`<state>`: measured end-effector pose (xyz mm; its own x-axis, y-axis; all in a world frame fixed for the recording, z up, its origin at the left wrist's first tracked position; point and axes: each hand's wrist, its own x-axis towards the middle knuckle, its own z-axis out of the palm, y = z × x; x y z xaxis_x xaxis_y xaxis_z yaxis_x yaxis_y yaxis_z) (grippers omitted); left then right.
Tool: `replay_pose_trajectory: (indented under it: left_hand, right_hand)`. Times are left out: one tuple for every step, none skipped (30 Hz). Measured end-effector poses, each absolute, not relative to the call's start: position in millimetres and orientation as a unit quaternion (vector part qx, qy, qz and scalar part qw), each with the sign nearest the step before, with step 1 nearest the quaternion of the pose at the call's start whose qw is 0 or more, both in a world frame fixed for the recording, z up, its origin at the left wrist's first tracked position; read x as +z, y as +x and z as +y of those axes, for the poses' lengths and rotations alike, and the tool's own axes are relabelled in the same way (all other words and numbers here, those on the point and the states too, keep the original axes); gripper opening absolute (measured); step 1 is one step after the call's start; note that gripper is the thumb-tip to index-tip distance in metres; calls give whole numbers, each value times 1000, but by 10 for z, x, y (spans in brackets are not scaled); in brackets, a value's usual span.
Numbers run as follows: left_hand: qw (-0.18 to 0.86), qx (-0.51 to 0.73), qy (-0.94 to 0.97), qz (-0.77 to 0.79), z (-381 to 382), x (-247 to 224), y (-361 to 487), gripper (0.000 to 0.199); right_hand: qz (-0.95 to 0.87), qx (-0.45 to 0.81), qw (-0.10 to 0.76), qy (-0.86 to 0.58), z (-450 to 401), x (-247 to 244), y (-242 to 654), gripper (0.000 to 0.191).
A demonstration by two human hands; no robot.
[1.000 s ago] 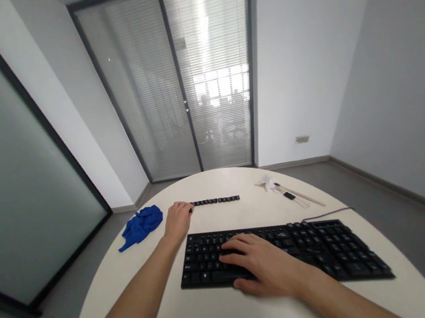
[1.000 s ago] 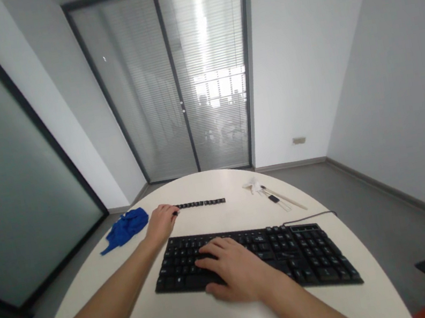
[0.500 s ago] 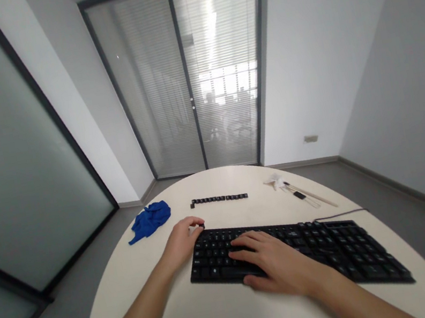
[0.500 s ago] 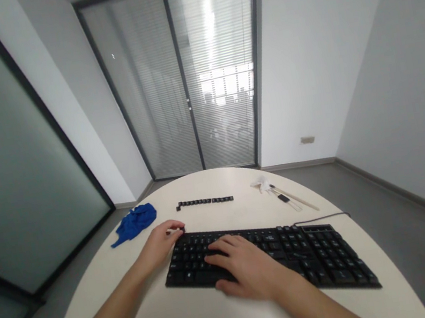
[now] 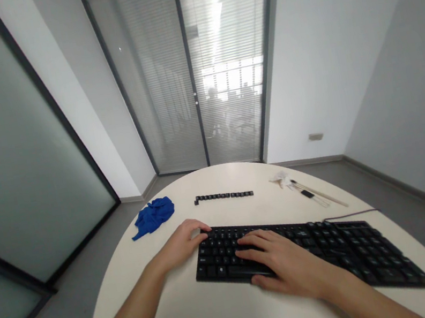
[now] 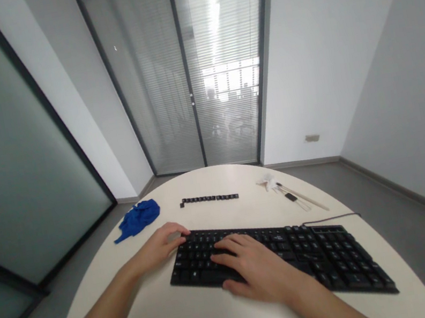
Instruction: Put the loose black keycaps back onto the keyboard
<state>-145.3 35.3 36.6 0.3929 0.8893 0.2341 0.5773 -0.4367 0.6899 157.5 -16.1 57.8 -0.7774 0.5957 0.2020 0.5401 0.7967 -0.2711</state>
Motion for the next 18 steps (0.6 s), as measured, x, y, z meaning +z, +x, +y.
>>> replay_pose_trajectory:
  left_hand:
    - [261, 298, 794, 461, 351, 359, -1452, 17]
    - [262, 296, 796, 459, 349, 351, -1450, 17]
    - [261, 295, 797, 459, 348, 344, -1448, 17]
    - [259, 294, 798, 459, 347, 337, -1447, 17]
    - [256, 293, 799, 459, 348, 331, -1447, 17]
    - [251, 294, 801, 458, 350, 327, -1446, 17]
    - [246, 294, 803, 456, 351, 326, -1446, 17]
    - [240, 293, 807, 453, 352, 329, -1445, 17]
    - [235, 291, 812, 448, 352, 336, -1442, 17]
    - [230, 289, 817, 443, 350, 345, -1438, 17]
    - [225, 286, 822, 438, 346, 357, -1433, 17]
    - [220, 283, 826, 435, 340, 370, -1427, 18]
    - [214, 279, 830, 434, 333, 384, -1420, 19]
    - [209, 275, 832, 434, 326, 396, -1413, 19]
    - [203, 272, 835, 434, 318, 408, -1406, 20]
    - [199, 269, 837, 433, 311, 417, -1399, 20]
    - [195, 265, 839, 432, 304, 425, -1393, 20]
    - [194, 262, 842, 431, 298, 432, -1387, 20]
  right_hand:
    - [-938, 98, 138, -304, -162, 576, 1573, 50]
    - [-938, 97, 136, -305, -162, 576, 1572, 50]
    - [-938, 96, 135, -305, -162, 575, 1571, 50]
    - [-938, 96, 135, -304, -161, 576, 1571, 50]
    - [-939, 96, 135, -303, -160, 577, 1571, 50]
    - [-939, 96, 136, -302, -159, 578, 1572, 51]
    - [-939, 96, 137, -301, -157, 579, 1573, 50]
    - [-939, 96, 138, -300, -156, 579, 1575, 50]
    - [-939, 95, 139, -300, -154, 578, 1577, 50]
    - [-939, 95, 141, -300, -154, 577, 1578, 50]
    - [-939, 95, 143, -299, -154, 576, 1578, 50]
    - [-939, 95, 145, -298, -155, 575, 1579, 50]
    - [-939, 96, 146, -297, -156, 575, 1578, 50]
    - [-939, 97, 147, -296, -158, 574, 1578, 50]
    - [-938, 98, 148, -296, -159, 574, 1577, 50]
    - [-938, 99, 150, -297, -160, 574, 1577, 50]
    - [-937, 101, 151, -298, -161, 574, 1577, 50]
    - [-936, 103, 153, -299, -160, 573, 1578, 50]
